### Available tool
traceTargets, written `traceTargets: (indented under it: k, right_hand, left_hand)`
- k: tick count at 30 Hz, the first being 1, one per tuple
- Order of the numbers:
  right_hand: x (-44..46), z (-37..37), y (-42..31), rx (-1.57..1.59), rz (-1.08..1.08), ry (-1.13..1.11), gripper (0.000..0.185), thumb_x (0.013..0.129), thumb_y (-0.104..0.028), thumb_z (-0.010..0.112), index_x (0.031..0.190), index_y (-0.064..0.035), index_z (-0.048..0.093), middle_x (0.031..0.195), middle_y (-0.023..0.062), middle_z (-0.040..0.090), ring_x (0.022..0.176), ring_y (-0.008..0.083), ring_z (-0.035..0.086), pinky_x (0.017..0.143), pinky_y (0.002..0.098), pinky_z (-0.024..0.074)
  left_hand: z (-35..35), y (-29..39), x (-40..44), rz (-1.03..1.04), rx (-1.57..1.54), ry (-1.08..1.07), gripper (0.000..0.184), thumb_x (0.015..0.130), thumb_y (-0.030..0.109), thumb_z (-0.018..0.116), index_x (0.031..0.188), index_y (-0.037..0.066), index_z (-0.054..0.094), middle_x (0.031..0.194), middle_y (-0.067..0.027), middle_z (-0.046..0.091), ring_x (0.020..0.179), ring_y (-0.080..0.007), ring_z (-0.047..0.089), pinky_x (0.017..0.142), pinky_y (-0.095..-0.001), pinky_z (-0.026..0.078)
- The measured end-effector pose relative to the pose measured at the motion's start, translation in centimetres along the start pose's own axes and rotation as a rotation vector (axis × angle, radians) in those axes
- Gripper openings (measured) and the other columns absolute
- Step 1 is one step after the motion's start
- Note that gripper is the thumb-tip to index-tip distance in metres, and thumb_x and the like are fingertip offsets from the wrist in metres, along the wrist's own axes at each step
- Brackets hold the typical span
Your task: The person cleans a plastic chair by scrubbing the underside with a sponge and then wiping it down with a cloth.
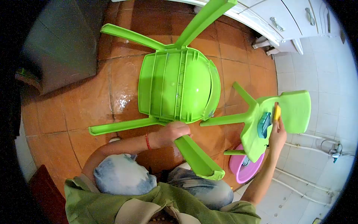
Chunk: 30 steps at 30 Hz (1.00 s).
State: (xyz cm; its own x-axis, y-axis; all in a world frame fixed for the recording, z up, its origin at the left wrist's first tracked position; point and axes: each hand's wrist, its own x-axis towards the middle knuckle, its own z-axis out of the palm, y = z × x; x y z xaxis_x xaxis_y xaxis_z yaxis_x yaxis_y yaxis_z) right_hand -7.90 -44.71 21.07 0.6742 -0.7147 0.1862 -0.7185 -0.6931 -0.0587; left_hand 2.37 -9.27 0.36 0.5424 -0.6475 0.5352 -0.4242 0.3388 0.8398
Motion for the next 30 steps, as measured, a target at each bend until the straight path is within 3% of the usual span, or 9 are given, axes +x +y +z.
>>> traceTargets:
  k: [1, 3, 6, 10, 14, 18, 24, 27, 30]
  right_hand:
    - [-1.4, -0.8, -5.4, 0.035, 0.015, -0.036, 0.039, 0.093, -0.025, 0.054, 0.126, -0.0052, 0.057, 0.105, 0.0197, 0.066, 0.092, 0.0241, 0.066, 0.077, 0.0318, 0.0501]
    - [-1.7, 0.6, -11.3, 0.12, -0.273, -0.123, 0.039, 0.092, -0.02, 0.055, 0.129, -0.008, 0.055, 0.108, 0.0183, 0.065, 0.092, 0.029, 0.066, 0.076, 0.0335, 0.0504]
    - [-1.4, 5.5, -19.3, -0.008, -0.712, -0.146, 0.04, 0.09, -0.016, 0.057, 0.13, -0.0113, 0.054, 0.093, 0.0181, 0.066, 0.075, 0.0299, 0.064, 0.068, 0.0372, 0.0496]
    - [-1.2, 14.4, -26.8, -0.202, -0.762, -0.279, 0.041, 0.094, -0.027, 0.047, 0.133, -0.0147, 0.048, 0.08, 0.0212, 0.064, 0.071, 0.0381, 0.063, 0.062, 0.0482, 0.0502]
    - [-1.8, 17.2, -27.8, -0.13, -0.696, -0.193, 0.044, 0.094, -0.029, 0.045, 0.136, -0.0149, 0.044, 0.069, 0.0229, 0.061, 0.062, 0.04, 0.061, 0.054, 0.0513, 0.0492]
    - [-4.9, 13.5, -25.2, -0.244, -0.864, -0.281, 0.044, 0.094, -0.028, 0.047, 0.137, -0.0167, 0.044, 0.063, 0.0188, 0.059, 0.053, 0.0372, 0.06, 0.049, 0.0491, 0.0485]
    - [-2.7, 14.2, -25.9, -0.294, -0.812, -0.227, 0.047, 0.093, -0.028, 0.049, 0.139, -0.0198, 0.042, 0.061, 0.0185, 0.059, 0.053, 0.0363, 0.06, 0.049, 0.0476, 0.0484]
    - [-0.7, 17.3, -26.4, -0.069, -0.809, -0.157, 0.048, 0.093, -0.027, 0.05, 0.139, -0.0209, 0.041, 0.062, 0.0187, 0.059, 0.054, 0.0373, 0.059, 0.05, 0.0473, 0.0481]
    - [-5.0, 14.5, -24.6, -0.104, -0.837, -0.266, 0.048, 0.092, -0.026, 0.05, 0.139, -0.0207, 0.041, 0.063, 0.0194, 0.058, 0.056, 0.0385, 0.058, 0.052, 0.0478, 0.0479]
  left_hand:
    - [-0.2, 0.1, 0.0, 0.002, 0.013, -0.003, 0.015, 0.081, 0.016, 0.063, 0.078, 0.004, 0.055, 0.071, -0.0131, 0.057, 0.07, -0.0317, 0.058, 0.062, -0.0402, 0.045]
    - [-0.5, 0.6, 0.2, 0.006, 0.029, -0.014, 0.014, 0.08, 0.016, 0.062, 0.079, 0.004, 0.055, 0.072, -0.0136, 0.057, 0.071, -0.0326, 0.059, 0.063, -0.0408, 0.047]
    - [-0.4, 0.6, 0.2, 0.001, -0.028, 0.002, 0.016, 0.079, 0.017, 0.063, 0.08, 0.004, 0.055, 0.073, -0.0139, 0.057, 0.071, -0.0329, 0.059, 0.065, -0.0411, 0.047]
    - [-0.7, 0.7, 0.3, -0.022, -0.037, 0.014, 0.016, 0.078, 0.017, 0.063, 0.079, 0.004, 0.053, 0.073, -0.0147, 0.056, 0.071, -0.0343, 0.058, 0.064, -0.0426, 0.046]
    - [-0.5, 0.8, 0.2, -0.078, -0.031, -0.03, 0.017, 0.077, 0.016, 0.063, 0.076, 0.004, 0.051, 0.071, -0.0155, 0.054, 0.07, -0.0356, 0.056, 0.063, -0.0439, 0.045]
    - [-0.3, 0.6, 0.4, -0.065, -0.063, 0.024, 0.018, 0.076, 0.015, 0.064, 0.075, 0.004, 0.049, 0.07, -0.0157, 0.054, 0.069, -0.0359, 0.056, 0.062, -0.0441, 0.044]
    - [0.2, 0.2, -0.1, -0.047, -0.012, 0.022, 0.018, 0.077, 0.015, 0.064, 0.074, 0.003, 0.05, 0.07, -0.0151, 0.054, 0.068, -0.0352, 0.056, 0.06, -0.0433, 0.044]
    - [0.4, -0.3, -0.4, -0.024, -0.03, 0.064, 0.017, 0.078, 0.016, 0.064, 0.078, 0.003, 0.052, 0.073, -0.0152, 0.054, 0.07, -0.0345, 0.055, 0.061, -0.0418, 0.045]
    - [0.3, -0.3, -0.3, -0.035, -0.035, 0.04, 0.017, 0.079, 0.017, 0.062, 0.084, 0.003, 0.054, 0.076, -0.0145, 0.054, 0.073, -0.0335, 0.056, 0.064, -0.0404, 0.046]
